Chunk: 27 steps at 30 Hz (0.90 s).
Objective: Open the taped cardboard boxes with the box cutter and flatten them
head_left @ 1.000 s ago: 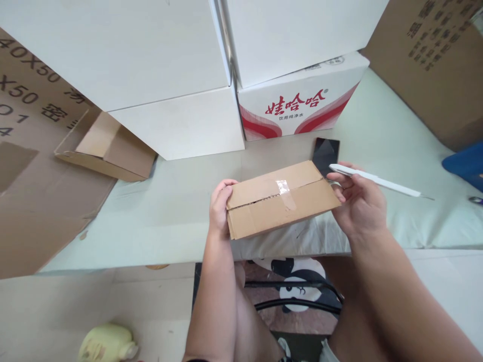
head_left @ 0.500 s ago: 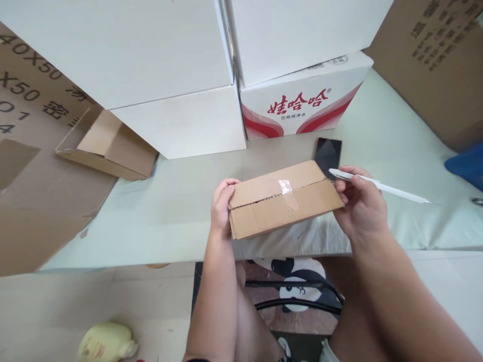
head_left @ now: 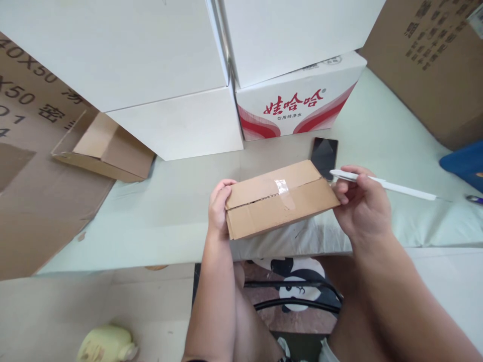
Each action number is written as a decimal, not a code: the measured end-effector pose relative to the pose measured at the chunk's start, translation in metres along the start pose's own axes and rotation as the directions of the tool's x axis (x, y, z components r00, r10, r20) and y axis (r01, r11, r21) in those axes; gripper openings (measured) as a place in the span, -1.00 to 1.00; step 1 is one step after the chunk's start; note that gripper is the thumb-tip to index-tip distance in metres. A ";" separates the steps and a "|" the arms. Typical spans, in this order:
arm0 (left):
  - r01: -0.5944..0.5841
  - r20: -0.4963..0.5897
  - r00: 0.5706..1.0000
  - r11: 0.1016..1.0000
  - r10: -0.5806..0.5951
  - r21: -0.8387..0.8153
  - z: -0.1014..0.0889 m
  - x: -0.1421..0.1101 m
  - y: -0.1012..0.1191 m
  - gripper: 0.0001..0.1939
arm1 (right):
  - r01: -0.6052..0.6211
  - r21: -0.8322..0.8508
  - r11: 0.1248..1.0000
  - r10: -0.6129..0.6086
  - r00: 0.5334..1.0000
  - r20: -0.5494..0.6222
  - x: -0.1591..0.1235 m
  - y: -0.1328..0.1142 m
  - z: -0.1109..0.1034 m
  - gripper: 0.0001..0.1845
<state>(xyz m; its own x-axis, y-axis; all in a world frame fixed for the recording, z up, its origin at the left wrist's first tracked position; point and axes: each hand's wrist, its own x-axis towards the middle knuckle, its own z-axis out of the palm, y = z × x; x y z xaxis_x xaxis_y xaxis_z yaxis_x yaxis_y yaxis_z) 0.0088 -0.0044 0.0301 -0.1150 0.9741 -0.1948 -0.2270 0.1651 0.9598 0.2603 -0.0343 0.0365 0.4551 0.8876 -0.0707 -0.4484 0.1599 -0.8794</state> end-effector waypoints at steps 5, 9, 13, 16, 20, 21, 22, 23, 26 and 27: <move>-0.001 0.005 1.000 1.000 0.001 0.000 0.000 0.000 -0.001 -0.68 | 0.024 -0.026 0.999 -0.023 1.000 0.020 -0.001 -0.001 0.000 -0.76; 0.008 0.008 1.000 1.000 -0.008 -0.003 -0.001 0.000 -0.002 -0.69 | 0.027 -0.035 0.999 -0.026 0.999 0.033 -0.001 0.000 0.000 -0.76; 0.007 0.013 1.000 1.000 -0.007 -0.010 -0.002 0.000 -0.002 -0.70 | 0.022 -0.026 0.999 -0.022 0.999 0.028 -0.001 0.002 0.000 -0.78; 0.004 0.015 1.000 1.000 -0.004 -0.010 -0.001 0.000 -0.001 -0.70 | 0.026 -0.033 0.999 -0.025 0.999 0.029 -0.001 0.003 0.000 -0.76; 0.006 0.008 1.000 1.000 -0.005 -0.013 -0.001 0.000 -0.001 -0.69 | 0.029 -0.036 0.999 -0.028 0.999 0.031 0.000 0.003 -0.002 -0.74; 0.008 0.006 1.000 1.000 -0.007 -0.015 0.000 0.000 -0.001 -0.69 | 0.032 -0.040 0.999 -0.031 0.999 0.042 0.000 0.003 -0.002 -0.73; 0.010 0.004 1.000 1.000 -0.010 -0.017 0.000 0.000 -0.001 -0.69 | 0.035 -0.045 0.998 -0.032 0.998 0.051 -0.001 0.003 -0.002 -0.73; 0.012 0.002 1.000 1.000 -0.012 -0.018 0.000 0.000 -0.001 -0.69 | 0.035 -0.048 0.998 -0.032 0.998 0.054 -0.001 0.002 -0.003 -0.73; 0.013 -0.004 1.000 1.000 -0.013 -0.021 0.000 0.000 0.000 -0.67 | 0.042 -0.054 0.998 -0.039 0.998 0.042 -0.003 0.001 -0.002 -0.75; 0.013 -0.005 1.000 1.000 -0.013 -0.021 0.000 0.000 0.000 -0.67 | 0.052 -0.060 0.997 -0.049 0.998 0.039 -0.003 0.000 -0.002 -0.75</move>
<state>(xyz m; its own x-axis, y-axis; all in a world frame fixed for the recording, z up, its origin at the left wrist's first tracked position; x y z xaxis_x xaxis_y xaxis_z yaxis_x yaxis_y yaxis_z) 0.0090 -0.0040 0.0299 -0.1165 0.9712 -0.2079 -0.2483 0.1742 0.9529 0.2605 -0.0379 0.0356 0.4459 0.8950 -0.0087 -0.3778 0.1794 -0.9084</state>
